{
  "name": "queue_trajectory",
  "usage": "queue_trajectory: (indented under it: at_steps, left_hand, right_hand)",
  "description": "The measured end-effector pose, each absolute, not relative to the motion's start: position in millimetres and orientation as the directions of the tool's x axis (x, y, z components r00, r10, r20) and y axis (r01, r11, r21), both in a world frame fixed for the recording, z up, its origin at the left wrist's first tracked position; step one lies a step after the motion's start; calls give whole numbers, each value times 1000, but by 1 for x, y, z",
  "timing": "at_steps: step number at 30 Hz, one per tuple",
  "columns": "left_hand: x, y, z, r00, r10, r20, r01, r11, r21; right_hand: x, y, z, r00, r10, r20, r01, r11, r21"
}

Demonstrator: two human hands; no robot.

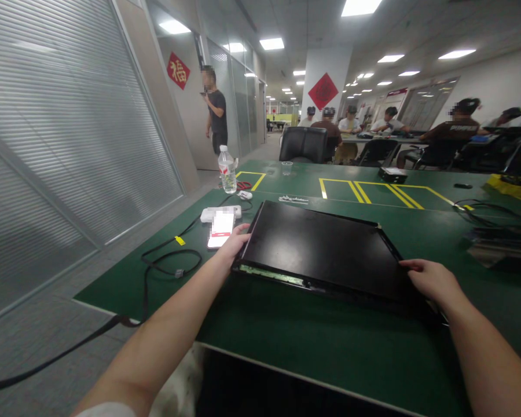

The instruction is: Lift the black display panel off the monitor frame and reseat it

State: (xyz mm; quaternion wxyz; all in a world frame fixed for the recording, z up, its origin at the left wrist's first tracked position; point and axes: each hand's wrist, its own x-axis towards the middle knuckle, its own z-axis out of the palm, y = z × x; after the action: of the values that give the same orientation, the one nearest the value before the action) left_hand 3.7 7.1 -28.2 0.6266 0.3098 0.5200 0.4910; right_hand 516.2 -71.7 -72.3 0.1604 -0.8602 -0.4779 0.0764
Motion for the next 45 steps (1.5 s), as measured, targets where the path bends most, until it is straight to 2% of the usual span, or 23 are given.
queue_trajectory:
  at_steps: [8,28,33,45]
  left_hand:
    - [3,3,-23,8,944,-330,-219,323,921]
    - [10,-6,-13,-5,962,-272,-263,261,929]
    - [11,-9,-10,45,971,-233,-272,236,933]
    - [15,-10,-8,82,991,-106,-412,131,902]
  right_hand:
    - [512,-74,-68,546,837,13,779,-502,-376]
    - [505,-75,-63,530,848,13,793,-490,-363]
    - [507,-73,-66,527,850,15,789,-483,-381]
    - [510,-72,-71,525,849,54,788,-461,-409]
